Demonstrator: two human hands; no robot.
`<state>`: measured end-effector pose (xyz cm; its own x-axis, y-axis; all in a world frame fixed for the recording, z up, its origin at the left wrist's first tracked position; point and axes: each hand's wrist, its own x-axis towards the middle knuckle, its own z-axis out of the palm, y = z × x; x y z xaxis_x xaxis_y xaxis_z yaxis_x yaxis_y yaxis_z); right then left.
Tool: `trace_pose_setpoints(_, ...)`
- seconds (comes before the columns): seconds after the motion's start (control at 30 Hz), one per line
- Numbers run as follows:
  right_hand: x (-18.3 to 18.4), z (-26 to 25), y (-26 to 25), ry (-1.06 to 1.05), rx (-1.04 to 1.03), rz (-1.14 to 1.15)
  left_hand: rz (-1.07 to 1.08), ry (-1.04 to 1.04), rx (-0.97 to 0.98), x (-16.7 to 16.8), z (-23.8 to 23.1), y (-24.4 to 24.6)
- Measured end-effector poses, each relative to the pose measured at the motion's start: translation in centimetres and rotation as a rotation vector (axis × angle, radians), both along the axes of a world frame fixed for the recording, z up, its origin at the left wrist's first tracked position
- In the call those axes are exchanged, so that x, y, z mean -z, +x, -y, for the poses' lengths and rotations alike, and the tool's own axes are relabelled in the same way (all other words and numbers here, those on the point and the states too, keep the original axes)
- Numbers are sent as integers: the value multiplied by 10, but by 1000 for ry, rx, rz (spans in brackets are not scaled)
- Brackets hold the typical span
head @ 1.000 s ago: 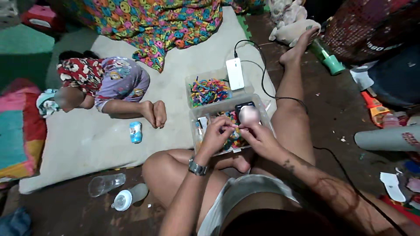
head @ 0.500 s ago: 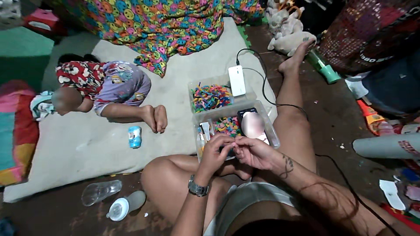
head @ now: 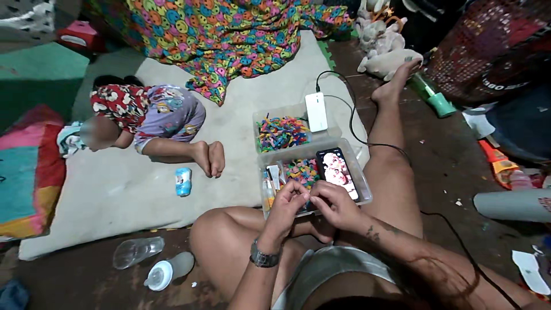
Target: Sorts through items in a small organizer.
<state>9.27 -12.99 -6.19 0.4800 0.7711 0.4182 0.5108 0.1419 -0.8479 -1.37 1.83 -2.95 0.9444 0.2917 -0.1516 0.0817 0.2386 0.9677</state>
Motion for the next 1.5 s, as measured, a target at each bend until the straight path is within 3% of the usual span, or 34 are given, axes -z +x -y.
trace_pose_setpoints(0.2, -6, 7, 21, -8, -113, 844, -217, -206, 90, 3, -5, 1)
trace_pose_setpoints(0.27, -6, 9, 24, -60, -103, 908, -250, -148, 100, 3, -6, 2)
trace_pose_setpoints(0.33, -8, 10, 22, -220, -117, 603, -239, 51, 94, 2, -5, 3)
trace_pose_setpoints(0.4, -14, 9, 18, -341, -111, -1, -177, 251, 126, 2, -5, 3)
trace_pose_setpoints(0.47, -20, 7, 16, -376, -133, -548, -91, 317, 164, 3, -5, 2)
trace_pose_setpoints(0.53, -25, 8, 17, -412, -194, -873, -27, 336, 148, 5, -2, 0)
trace_pose_setpoints(0.67, -30, 9, 18, -456, -275, -1026, 71, 376, 53, 9, 3, -1)
trace_pose_setpoints(0.8, -34, 8, 15, -344, -266, -1096, 147, 402, -6, 10, 7, -3)
trace_pose_setpoints(0.9, -28, 9, 9, -210, -223, -848, 122, 277, -29, 2, 13, -4)
trace_pose_setpoints(1.03, -14, 10, 14, -19, -68, 103, 51, 47, 28, -6, 13, -7)
trace_pose_setpoints(1.1, -16, 13, 23, -9, -14, 529, 17, 130, 84, -9, 9, -8)
trace_pose_setpoints(1.17, -17, 17, 27, -18, 4, 735, -28, 298, 134, -11, 6, -8)
trace_pose_setpoints(1.23, -14, 18, 20, -44, 29, 613, -61, 407, 137, -8, 6, -7)
trace_pose_setpoints(1.4, -21, 14, 4, -216, -2, -273, -83, 440, 108, -5, 14, -7)
trace_pose_setpoints(1.5, -29, 12, 7, -387, -24, -433, -60, 650, 103, -3, 20, -6)
